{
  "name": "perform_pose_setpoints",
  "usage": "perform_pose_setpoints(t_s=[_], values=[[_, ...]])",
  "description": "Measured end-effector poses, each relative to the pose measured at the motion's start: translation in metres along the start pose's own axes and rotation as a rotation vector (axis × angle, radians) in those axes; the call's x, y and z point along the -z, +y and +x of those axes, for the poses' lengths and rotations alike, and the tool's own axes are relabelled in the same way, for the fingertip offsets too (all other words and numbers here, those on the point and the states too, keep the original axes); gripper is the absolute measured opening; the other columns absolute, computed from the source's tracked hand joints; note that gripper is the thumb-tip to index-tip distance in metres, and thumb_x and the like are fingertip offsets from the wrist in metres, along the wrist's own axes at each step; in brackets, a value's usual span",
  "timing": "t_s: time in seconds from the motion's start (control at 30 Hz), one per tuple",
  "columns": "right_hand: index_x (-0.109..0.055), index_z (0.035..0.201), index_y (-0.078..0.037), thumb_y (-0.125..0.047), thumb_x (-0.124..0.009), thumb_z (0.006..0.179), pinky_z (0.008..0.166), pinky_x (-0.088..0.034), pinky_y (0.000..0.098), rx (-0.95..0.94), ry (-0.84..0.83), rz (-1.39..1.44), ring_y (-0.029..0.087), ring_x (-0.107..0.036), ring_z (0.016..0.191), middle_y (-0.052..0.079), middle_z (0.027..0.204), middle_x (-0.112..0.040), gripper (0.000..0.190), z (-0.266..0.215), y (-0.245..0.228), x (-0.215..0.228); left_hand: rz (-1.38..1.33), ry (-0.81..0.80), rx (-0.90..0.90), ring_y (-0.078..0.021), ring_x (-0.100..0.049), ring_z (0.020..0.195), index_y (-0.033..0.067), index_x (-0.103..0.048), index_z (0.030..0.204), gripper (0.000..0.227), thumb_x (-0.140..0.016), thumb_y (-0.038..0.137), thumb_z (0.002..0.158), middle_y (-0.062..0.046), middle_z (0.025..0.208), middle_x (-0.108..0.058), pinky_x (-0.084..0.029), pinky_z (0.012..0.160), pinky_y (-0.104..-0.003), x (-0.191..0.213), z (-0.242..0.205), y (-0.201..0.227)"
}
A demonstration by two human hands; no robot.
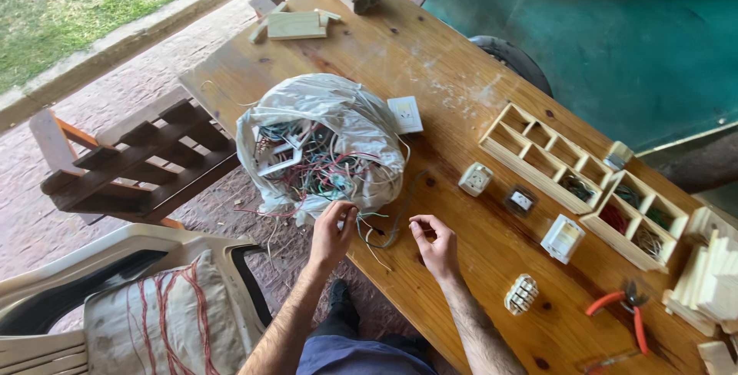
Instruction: The person strips insulation from multiple colored wires using wire cutters and a screwdriver, then inserts the stripped ends into a small electrical component on the table. The person handles several wires one at a time and secures them into the component.
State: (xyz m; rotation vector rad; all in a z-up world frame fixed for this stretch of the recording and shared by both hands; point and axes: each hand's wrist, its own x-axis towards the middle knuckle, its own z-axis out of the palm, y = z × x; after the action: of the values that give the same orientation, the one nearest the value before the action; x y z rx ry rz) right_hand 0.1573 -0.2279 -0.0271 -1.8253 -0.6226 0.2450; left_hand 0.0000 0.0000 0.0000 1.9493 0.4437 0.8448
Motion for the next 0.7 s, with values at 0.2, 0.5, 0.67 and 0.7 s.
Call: perform_pose_setpoints(t_s=[0.2, 0.5, 0.67, 0.7], values=[[-0.087, 0.118, -0.012, -0.015, -0.086, 0.101, 0.082, -0.071, 0.0387, -0.158, -0.035, -0.206, 0.028, -0.086, 0.096, 0.015, 0.106, -0.087, 0.017, 0.025, -0.001, -0.041, 0.021, -0.015, 0.083, -0.0395, -0.083, 0.082, 0.0134, -0.081, 0.112, 0.010, -0.072, 0.018, 0.114, -0.015, 0.093, -0.080, -0.066, 0.075, -0.049, 0.028, 0.012, -0.048], [-0.080, 0.131, -0.005, -0.031, -0.095, 0.093, 0.092, -0.073, 0.0499, -0.479, -0.075, -0.396, 0.039, -0.087, 0.109, 0.021, 0.113, -0.088, 0.048, 0.048, 0.052, -0.071, -0.109, -0.205, 0.187, -0.0272, -0.088, 0.078, 0.0134, -0.079, 0.120, 0.012, -0.070, 0.018, 0.114, -0.009, 0.092, -0.089, -0.065, 0.066, -0.038, 0.026, 0.029, -0.058], [-0.079, 0.132, -0.003, -0.019, -0.094, 0.091, 0.067, -0.069, 0.0365, -0.508, 0.065, -0.120, 0.027, -0.084, 0.086, 0.019, 0.107, -0.087, 0.046, 0.045, 0.069, -0.071, -0.189, -0.258, 0.207, -0.0243, -0.086, 0.073, 0.0094, -0.080, 0.120, 0.013, -0.069, 0.013, 0.114, -0.011, 0.090, -0.088, -0.064, 0.063, -0.034, 0.015, 0.034, -0.058], [-0.078, 0.133, 0.002, -0.012, -0.093, 0.091, 0.056, -0.067, 0.0301, -0.493, 0.115, 0.032, 0.022, -0.080, 0.074, 0.022, 0.103, -0.086, 0.048, 0.042, 0.065, -0.067, -0.196, -0.275, 0.199, -0.0230, -0.086, 0.072, 0.0095, -0.079, 0.120, 0.013, -0.069, 0.013, 0.114, -0.010, 0.091, -0.088, -0.064, 0.062, -0.033, 0.010, 0.034, -0.060]])
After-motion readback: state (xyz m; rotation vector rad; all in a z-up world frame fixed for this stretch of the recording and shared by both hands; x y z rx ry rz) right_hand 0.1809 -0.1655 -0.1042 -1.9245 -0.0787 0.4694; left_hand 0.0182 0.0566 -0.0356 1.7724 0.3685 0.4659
